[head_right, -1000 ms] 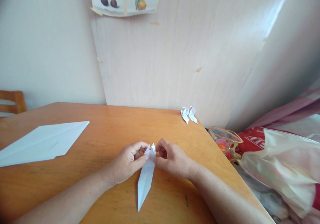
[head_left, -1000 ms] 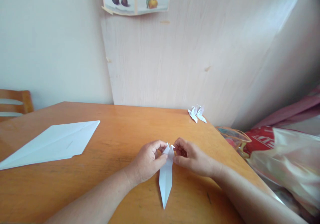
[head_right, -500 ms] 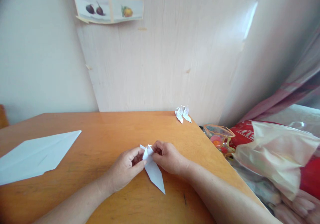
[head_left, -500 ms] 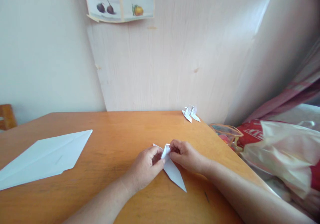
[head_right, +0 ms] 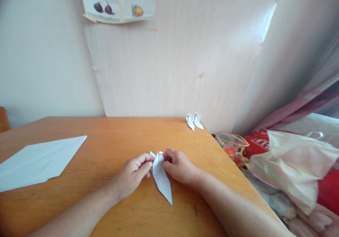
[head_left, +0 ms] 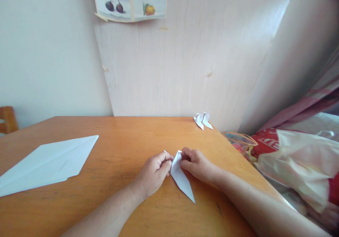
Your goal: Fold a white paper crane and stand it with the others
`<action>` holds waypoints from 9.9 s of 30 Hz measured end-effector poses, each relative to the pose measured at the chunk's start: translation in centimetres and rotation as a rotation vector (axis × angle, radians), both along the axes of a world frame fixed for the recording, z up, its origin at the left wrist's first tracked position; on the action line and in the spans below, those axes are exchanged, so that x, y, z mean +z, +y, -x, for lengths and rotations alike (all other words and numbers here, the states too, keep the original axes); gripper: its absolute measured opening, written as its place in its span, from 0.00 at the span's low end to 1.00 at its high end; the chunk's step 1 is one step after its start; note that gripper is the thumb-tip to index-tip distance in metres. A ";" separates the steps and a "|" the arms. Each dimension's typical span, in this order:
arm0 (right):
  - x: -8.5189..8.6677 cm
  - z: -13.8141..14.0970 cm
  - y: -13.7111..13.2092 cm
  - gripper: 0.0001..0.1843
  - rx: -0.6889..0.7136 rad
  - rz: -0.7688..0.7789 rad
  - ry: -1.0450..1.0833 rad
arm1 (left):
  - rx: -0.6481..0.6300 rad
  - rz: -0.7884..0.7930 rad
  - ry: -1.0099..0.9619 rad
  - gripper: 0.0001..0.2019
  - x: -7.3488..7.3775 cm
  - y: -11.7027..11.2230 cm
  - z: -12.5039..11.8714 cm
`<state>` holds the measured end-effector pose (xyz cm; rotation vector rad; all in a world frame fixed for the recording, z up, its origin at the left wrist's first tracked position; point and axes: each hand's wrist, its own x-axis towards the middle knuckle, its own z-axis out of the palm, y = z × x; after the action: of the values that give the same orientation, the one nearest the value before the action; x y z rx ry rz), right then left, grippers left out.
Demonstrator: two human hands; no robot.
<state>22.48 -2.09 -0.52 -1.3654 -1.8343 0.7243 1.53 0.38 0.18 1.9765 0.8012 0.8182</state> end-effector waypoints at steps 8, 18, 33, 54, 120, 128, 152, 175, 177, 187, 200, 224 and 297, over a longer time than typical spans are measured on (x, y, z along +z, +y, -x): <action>0.6 0.1 -0.5 0.04 0.033 -0.086 0.011 | 0.053 -0.044 0.000 0.09 -0.2 0.0 -0.3; 0.8 1.2 -1.0 0.05 0.043 -0.046 0.038 | 0.186 -0.202 -0.041 0.04 -0.5 0.2 -0.4; 0.3 1.8 -1.4 0.08 -0.040 -0.144 -0.092 | 0.192 -0.237 -0.082 0.02 -0.6 -0.1 -0.5; 0.6 2.4 -1.7 0.09 -0.097 -0.155 -0.165 | 0.168 -0.164 -0.085 0.05 0.4 -0.6 -0.7; 0.2 2.6 -1.9 0.08 -0.085 -0.215 -0.220 | 0.166 0.422 -0.217 0.14 1.0 -0.3 -0.3; 0.1 2.6 -1.9 0.09 -0.079 -0.215 -0.227 | 0.155 0.374 -0.267 0.07 1.4 -0.6 -0.4; 0.5 2.5 -2.1 0.08 -0.060 -0.281 -0.234 | 0.072 0.542 -0.239 0.14 1.9 -0.4 0.4; 0.3 2.3 -1.8 0.06 -0.057 -0.269 -0.233 | -0.090 0.862 -0.368 0.13 1.1 0.3 0.8; 0.3 2.3 -1.8 0.07 -0.052 -0.268 -0.229 | -0.076 0.848 -0.355 0.15 1.1 0.3 0.7; 0.4 2.3 -1.9 0.07 -0.044 -0.261 -0.233 | 0.008 0.787 -0.355 0.16 0.9 0.2 0.5; 0.0 2.2 -1.7 0.07 -0.037 -0.262 -0.235 | -0.053 0.885 -0.454 0.14 0.9 0.5 0.7; 0.2 2.0 -1.6 0.08 -0.023 -0.253 -0.205 | 0.013 0.875 -0.454 0.20 0.4 0.7 0.3; 0.0 1.9 -1.2 0.08 -0.085 -0.172 -0.085 | 0.368 -0.583 0.065 0.04 -0.1 0.0 0.5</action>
<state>20.57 -3.32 -0.50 -1.3702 -1.8460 0.4596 1.08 0.40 0.06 2.4043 1.0718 1.3251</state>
